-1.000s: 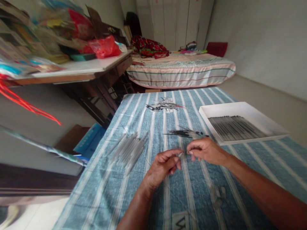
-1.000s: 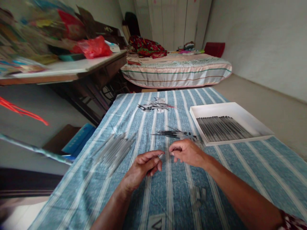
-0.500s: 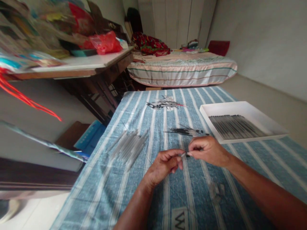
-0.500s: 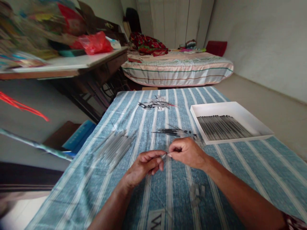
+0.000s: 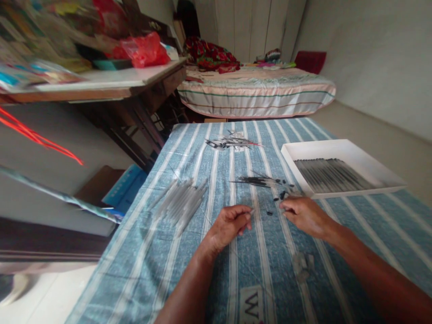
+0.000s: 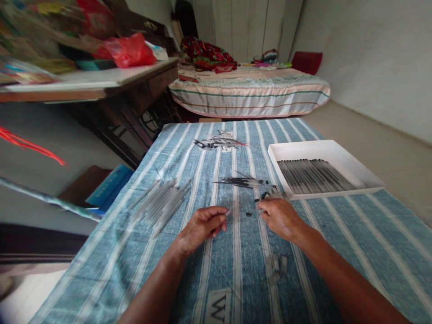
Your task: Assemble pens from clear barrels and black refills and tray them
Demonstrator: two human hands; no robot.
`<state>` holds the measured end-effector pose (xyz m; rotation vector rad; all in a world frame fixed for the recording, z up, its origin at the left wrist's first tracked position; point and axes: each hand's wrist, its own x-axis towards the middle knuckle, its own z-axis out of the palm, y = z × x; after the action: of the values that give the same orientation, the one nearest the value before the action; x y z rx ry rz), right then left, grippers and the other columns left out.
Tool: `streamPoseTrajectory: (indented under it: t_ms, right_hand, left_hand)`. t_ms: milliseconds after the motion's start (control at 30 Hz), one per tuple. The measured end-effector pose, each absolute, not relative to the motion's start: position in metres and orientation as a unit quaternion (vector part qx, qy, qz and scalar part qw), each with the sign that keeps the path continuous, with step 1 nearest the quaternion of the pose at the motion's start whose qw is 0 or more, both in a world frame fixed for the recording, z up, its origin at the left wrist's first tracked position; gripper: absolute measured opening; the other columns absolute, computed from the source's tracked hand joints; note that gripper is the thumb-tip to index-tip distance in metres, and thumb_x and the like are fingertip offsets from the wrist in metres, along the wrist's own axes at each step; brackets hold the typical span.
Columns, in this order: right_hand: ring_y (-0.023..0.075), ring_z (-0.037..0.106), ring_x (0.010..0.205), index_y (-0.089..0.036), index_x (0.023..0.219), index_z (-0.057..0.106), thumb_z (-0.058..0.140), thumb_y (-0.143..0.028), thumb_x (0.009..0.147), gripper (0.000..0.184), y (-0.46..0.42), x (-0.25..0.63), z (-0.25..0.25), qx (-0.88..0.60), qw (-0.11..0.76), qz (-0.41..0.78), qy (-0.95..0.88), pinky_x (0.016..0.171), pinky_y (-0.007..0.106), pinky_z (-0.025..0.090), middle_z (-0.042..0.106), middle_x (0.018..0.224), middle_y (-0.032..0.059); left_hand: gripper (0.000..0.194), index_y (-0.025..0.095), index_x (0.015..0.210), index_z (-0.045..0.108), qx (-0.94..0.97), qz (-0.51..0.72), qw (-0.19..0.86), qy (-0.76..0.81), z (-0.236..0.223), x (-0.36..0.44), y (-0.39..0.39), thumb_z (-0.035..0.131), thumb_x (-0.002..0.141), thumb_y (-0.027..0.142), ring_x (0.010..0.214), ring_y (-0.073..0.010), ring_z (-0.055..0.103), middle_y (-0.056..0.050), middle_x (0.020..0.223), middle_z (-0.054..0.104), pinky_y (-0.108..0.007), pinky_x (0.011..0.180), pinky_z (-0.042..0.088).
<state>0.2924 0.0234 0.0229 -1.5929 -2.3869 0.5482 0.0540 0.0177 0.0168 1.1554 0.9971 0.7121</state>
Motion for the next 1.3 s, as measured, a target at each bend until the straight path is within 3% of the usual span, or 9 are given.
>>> streamPoseTrajectory:
  t_ms: [300,467,667,767,867,933,1100,1300]
  right_hand:
    - [0.0178,0.058,0.073,-0.017,0.069,0.064,0.050,-0.014,0.081,0.018,0.028,0.259,0.019,-0.511,0.039,0.156,-0.844,0.066,0.026,0.037,0.063,0.077,0.0063]
    - [0.0140,0.055,0.065,-0.017,0.066,0.061,0.050,-0.009,0.075,0.016,0.026,0.261,0.013,-0.490,0.168,0.211,-0.829,0.062,0.025,0.039,0.060,0.067,0.0019]
    - [0.0108,0.055,0.049,-0.016,0.096,0.066,0.054,-0.024,0.079,0.022,0.017,0.258,0.006,-0.489,0.354,0.457,-0.653,0.050,0.023,0.044,0.061,0.059,-0.0019]
    - [0.0112,0.057,0.049,-0.016,0.090,0.066,0.059,-0.028,0.078,0.018,0.014,0.253,0.008,-0.461,0.414,0.535,-0.574,0.049,0.024,0.046,0.064,0.059,-0.0003]
    - [0.0128,0.060,0.055,-0.017,0.083,0.065,0.066,-0.029,0.074,0.015,0.011,0.248,0.011,-0.426,0.481,0.584,-0.496,0.047,0.024,0.046,0.069,0.072,0.0035]
    - [0.0133,0.060,0.058,-0.017,0.079,0.066,0.071,-0.028,0.069,0.015,0.009,0.244,0.012,-0.411,0.511,0.602,-0.456,0.045,0.023,0.044,0.069,0.074,0.0040]
    - [0.0070,0.044,0.041,-0.018,0.071,0.069,0.077,-0.022,0.059,0.016,0.007,0.234,0.010,-0.405,0.558,0.626,-0.365,0.040,0.021,0.033,0.056,0.047,-0.0043]
    - [0.0081,0.047,0.041,-0.017,0.068,0.069,0.078,-0.021,0.057,0.016,0.005,0.228,0.011,-0.389,0.552,0.660,-0.331,0.040,0.022,0.033,0.058,0.047,-0.0027]
  left_hand:
    - [0.030,0.011,0.097,0.065,0.515,0.316,0.667,0.436,0.020,0.054,0.017,0.061,0.076,0.032,0.044,-0.0055,0.040,0.000,0.061,0.060,-0.022,0.044,0.028]
    - [0.028,0.012,0.094,0.065,0.523,0.317,0.666,0.427,0.017,0.053,0.016,0.061,0.076,0.033,0.045,-0.0056,0.040,0.000,0.061,0.060,-0.022,0.045,0.030]
    - [0.029,0.012,0.099,0.065,0.533,0.306,0.671,0.414,0.020,0.053,0.015,0.059,0.079,0.031,0.045,-0.0056,0.040,-0.001,0.062,0.060,-0.022,0.045,0.030]
    - [0.029,0.013,0.099,0.066,0.538,0.307,0.673,0.405,0.022,0.053,0.014,0.058,0.079,0.032,0.045,-0.0055,0.040,-0.001,0.063,0.060,-0.021,0.044,0.029]
    - [0.029,0.014,0.099,0.067,0.540,0.307,0.678,0.393,0.022,0.053,0.013,0.059,0.079,0.034,0.046,-0.0054,0.040,-0.001,0.064,0.061,-0.021,0.044,0.029]
    - [0.030,0.014,0.098,0.067,0.538,0.308,0.683,0.385,0.023,0.054,0.013,0.059,0.079,0.035,0.046,-0.0053,0.040,-0.002,0.065,0.061,-0.021,0.044,0.029]
    - [0.031,0.014,0.099,0.067,0.528,0.314,0.694,0.376,0.024,0.054,0.012,0.061,0.078,0.036,0.045,-0.0049,0.040,-0.002,0.064,0.061,-0.020,0.044,0.028]
    - [0.030,0.015,0.100,0.067,0.529,0.317,0.696,0.368,0.024,0.054,0.012,0.060,0.079,0.035,0.045,-0.0049,0.040,-0.001,0.064,0.061,-0.020,0.044,0.029]
